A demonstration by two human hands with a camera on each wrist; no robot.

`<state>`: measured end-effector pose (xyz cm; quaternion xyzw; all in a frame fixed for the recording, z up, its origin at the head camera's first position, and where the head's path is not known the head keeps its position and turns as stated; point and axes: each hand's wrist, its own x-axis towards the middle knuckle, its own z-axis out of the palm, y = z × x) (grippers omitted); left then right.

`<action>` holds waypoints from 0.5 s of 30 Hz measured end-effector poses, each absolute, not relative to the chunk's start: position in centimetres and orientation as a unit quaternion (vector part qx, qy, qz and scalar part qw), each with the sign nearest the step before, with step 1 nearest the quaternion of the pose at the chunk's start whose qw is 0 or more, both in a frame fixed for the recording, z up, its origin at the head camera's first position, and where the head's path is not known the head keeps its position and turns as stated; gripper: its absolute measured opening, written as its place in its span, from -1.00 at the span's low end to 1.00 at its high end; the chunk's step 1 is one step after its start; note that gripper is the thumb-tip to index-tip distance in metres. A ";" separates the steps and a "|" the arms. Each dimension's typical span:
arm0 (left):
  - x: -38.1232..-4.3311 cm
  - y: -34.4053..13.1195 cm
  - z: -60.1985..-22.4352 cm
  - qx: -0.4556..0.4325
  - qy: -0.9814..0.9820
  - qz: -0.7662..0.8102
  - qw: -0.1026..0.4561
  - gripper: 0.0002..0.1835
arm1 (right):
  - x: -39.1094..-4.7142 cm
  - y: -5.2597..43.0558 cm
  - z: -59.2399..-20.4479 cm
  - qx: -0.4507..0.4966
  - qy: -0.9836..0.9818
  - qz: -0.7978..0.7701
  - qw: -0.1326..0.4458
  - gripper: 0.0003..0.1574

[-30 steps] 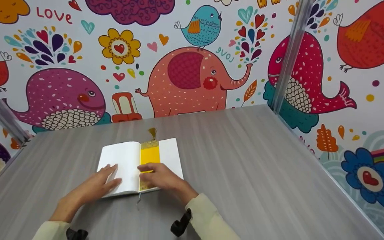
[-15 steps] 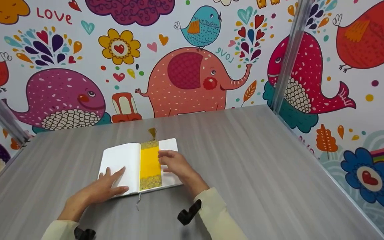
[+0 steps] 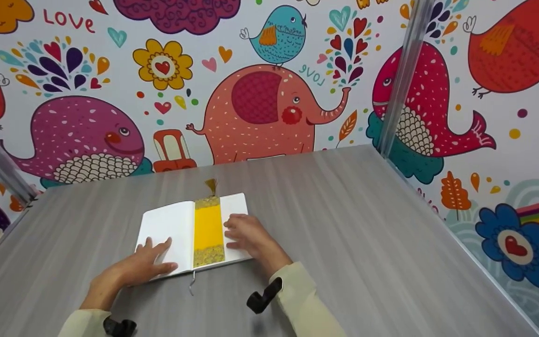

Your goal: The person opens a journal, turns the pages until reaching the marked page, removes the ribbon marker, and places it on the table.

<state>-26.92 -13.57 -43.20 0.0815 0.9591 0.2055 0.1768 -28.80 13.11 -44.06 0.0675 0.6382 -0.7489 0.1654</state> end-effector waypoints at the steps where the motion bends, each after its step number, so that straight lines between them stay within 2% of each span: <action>1: -26.9 -13.6 -43.2 0.082 0.958 0.207 0.178 -0.17 | -28.8 13.1 -44.1 0.071 0.632 -0.753 0.171 -0.28; 15: -26.7 -13.8 -43.3 0.095 0.953 0.235 0.166 -0.17 | -28.8 12.1 -44.5 0.076 0.597 -0.773 0.201 -0.29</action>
